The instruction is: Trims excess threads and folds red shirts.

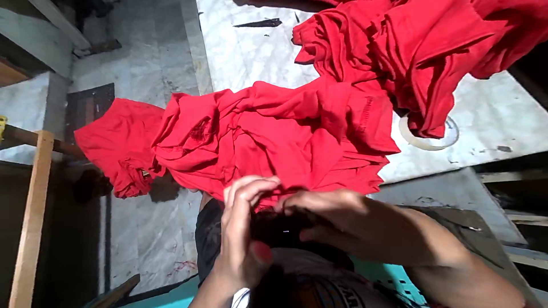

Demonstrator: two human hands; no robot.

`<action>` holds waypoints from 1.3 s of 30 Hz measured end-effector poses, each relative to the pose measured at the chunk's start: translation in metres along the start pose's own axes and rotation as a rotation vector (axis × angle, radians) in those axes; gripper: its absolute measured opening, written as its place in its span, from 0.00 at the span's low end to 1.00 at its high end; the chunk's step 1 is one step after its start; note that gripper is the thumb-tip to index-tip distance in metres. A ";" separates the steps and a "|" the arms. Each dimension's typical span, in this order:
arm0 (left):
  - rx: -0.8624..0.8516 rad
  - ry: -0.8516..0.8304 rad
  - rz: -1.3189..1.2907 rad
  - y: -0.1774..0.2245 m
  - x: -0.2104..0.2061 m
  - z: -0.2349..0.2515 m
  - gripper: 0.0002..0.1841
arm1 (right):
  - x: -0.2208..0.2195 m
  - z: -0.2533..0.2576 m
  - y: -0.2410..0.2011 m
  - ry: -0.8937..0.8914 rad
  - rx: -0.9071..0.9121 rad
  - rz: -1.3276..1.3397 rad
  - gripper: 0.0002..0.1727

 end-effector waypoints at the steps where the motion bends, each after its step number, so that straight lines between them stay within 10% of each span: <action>1: -0.028 -0.015 -0.052 0.007 -0.003 0.003 0.34 | 0.010 0.000 0.003 0.077 -0.025 -0.018 0.18; 4: 0.032 0.154 0.186 0.001 0.002 0.012 0.24 | 0.049 -0.002 0.028 0.348 -0.141 -0.163 0.19; 9: -0.003 0.173 0.707 -0.020 -0.031 0.003 0.20 | 0.030 -0.002 0.039 0.230 -0.110 -0.311 0.20; 20: -0.211 0.151 0.162 0.010 -0.007 -0.005 0.14 | 0.049 -0.015 0.004 0.415 0.070 -0.388 0.08; 28: 0.471 0.142 -1.342 -0.054 -0.037 0.024 0.06 | 0.035 0.013 0.069 0.492 -0.225 -0.509 0.09; 32: 0.264 0.121 -1.081 -0.036 -0.030 0.026 0.26 | 0.035 -0.005 0.054 0.548 -0.280 -0.450 0.12; 39: 0.118 0.236 -0.652 -0.024 -0.004 0.010 0.06 | 0.000 -0.031 0.007 0.461 -0.197 -0.236 0.18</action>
Point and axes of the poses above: each hand's wrist, its own z-axis towards the middle knuckle, its own x-axis out of the back of the hand, y = z × x, the point moved 10 cm from there along z, towards the middle knuckle, and after that the axes turned 6 degrees about x, right-handed, at the moved point
